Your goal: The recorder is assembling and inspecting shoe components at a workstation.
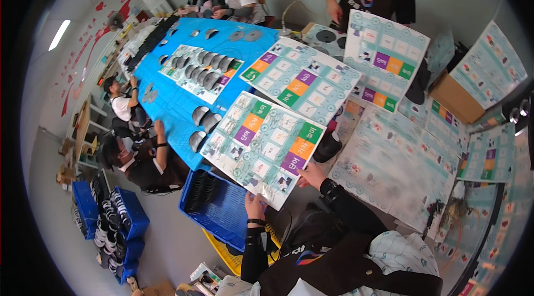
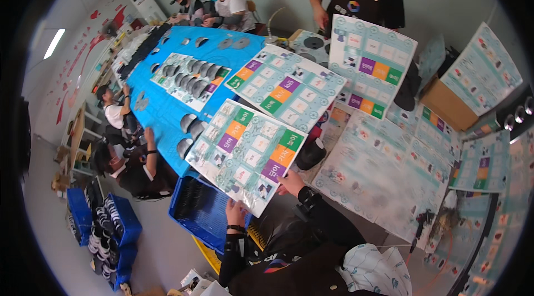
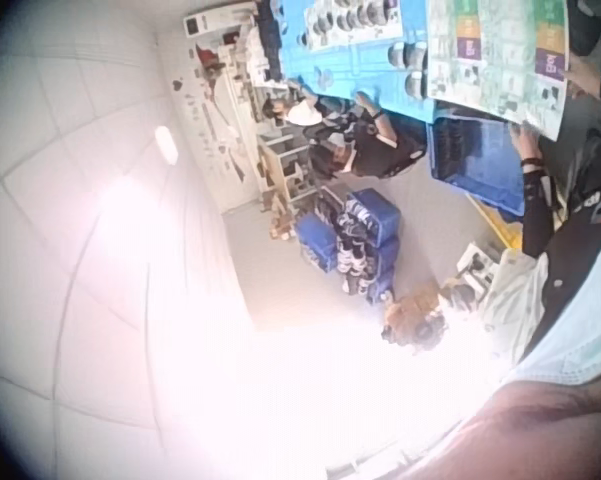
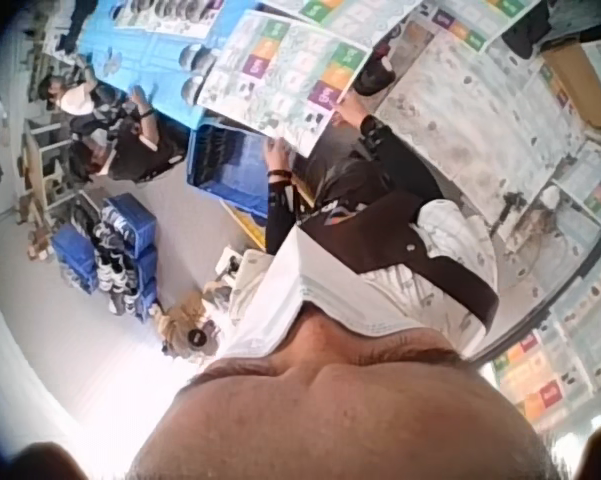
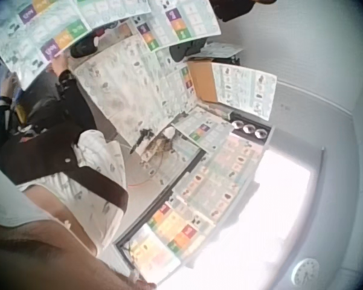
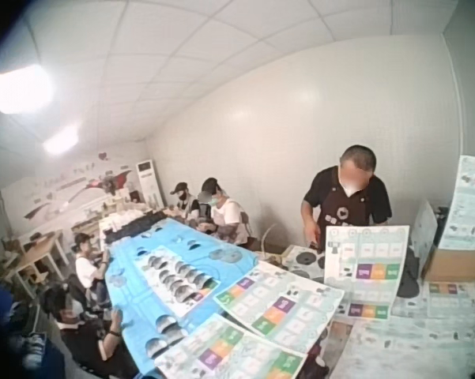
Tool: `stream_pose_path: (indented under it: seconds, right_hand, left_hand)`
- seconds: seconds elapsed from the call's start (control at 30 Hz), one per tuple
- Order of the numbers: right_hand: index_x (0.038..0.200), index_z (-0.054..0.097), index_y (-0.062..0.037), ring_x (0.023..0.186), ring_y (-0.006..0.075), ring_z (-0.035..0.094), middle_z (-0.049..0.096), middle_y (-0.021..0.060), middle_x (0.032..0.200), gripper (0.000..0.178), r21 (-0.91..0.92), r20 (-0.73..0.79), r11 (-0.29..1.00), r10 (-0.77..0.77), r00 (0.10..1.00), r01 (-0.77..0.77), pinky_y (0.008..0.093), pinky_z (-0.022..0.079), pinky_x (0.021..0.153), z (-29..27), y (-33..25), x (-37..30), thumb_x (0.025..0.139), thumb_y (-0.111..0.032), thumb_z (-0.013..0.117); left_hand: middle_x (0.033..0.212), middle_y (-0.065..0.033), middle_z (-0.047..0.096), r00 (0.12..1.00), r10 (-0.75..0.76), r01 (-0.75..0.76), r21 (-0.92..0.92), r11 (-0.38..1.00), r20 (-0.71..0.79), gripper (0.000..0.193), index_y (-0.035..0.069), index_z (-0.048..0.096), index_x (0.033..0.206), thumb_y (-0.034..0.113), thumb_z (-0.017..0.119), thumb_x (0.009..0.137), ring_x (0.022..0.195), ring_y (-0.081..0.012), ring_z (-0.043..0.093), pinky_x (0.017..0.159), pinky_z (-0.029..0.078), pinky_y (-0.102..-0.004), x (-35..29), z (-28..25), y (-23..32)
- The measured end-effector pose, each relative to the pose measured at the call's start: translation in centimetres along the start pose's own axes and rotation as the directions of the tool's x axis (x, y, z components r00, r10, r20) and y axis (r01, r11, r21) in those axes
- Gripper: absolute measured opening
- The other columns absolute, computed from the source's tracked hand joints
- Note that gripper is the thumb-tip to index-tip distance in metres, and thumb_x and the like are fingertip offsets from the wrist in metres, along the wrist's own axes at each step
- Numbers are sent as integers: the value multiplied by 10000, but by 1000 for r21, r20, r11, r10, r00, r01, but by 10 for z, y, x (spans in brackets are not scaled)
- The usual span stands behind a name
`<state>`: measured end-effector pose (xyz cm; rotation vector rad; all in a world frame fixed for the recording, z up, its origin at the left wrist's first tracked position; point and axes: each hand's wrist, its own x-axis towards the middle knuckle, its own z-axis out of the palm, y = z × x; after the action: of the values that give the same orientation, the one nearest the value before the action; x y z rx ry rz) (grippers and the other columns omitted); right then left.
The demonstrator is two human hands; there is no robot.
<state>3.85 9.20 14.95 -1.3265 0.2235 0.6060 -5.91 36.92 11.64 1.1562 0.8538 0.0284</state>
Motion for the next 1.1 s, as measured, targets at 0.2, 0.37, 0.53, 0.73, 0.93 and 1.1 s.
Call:
stream_pose_path:
  seconds: [0.2, 0.37, 0.53, 0.73, 0.93, 1.1]
  right_hand:
    - [1255, 494, -33, 781, 211, 714, 698, 128, 1015, 344, -86, -74, 992, 87, 993, -93, 329, 579, 613, -62, 20, -66, 998, -228, 615]
    - [1219, 542, -25, 836, 209, 716, 700, 127, 1045, 288, -22, -238, 997, 64, 969, -72, 322, 587, 655, -149, 21, -166, 997, -202, 591]
    - [1177, 575, -31, 811, 189, 714, 715, 101, 978, 254, 72, -683, 996, 90, 725, -55, 319, 585, 643, -260, 84, -320, 989, -199, 604]
    - [1131, 595, -53, 796, 194, 714, 718, 107, 939, 238, 147, -811, 981, 192, 552, -125, 339, 581, 617, -301, 167, -457, 966, -216, 645]
    - [1035, 637, -54, 786, 331, 698, 710, 128, 889, 204, -136, -950, 837, 41, 309, -530, 451, 569, 677, -373, 266, -530, 919, -220, 662]
    - [1190, 567, -55, 1124, 446, 562, 602, 223, 1169, 410, -398, -917, 699, -287, 276, -594, 511, 487, 933, -432, 261, -498, 816, -141, 710]
  left_hand:
    - [1064, -56, 687, 979, 166, -166, -11, 986, 115, 414, 79, 578, 1360, 81, 533, 948, 789, -137, 642, 615, 492, -264, 40, -1, 29]
    - [1285, -147, 609, 801, 598, -542, 432, 720, 9, 332, 32, 626, 1260, 241, 510, 1029, 1081, -263, 594, 926, 448, -409, 59, -69, 10]
    - [1198, -202, 633, 650, 308, -730, 458, 508, 695, 309, -23, 606, 1221, 116, 609, 945, 1096, -331, 612, 942, 477, -391, -118, 145, 16]
    - [1065, -144, 636, 226, 423, -827, 403, -393, 877, 277, 12, 620, 1136, 136, 625, 889, 1055, -346, 575, 936, 468, -446, -20, 346, -84]
    - [992, -92, 587, 273, 328, -605, 427, -672, 904, 111, 99, 608, 1006, 118, 511, 954, 984, -280, 597, 867, 501, -379, 51, 406, -102]
    - [989, -125, 562, 191, 398, -666, 417, -619, 897, 54, 70, 553, 967, 72, 577, 919, 919, -334, 616, 787, 536, -423, -14, 405, -96]
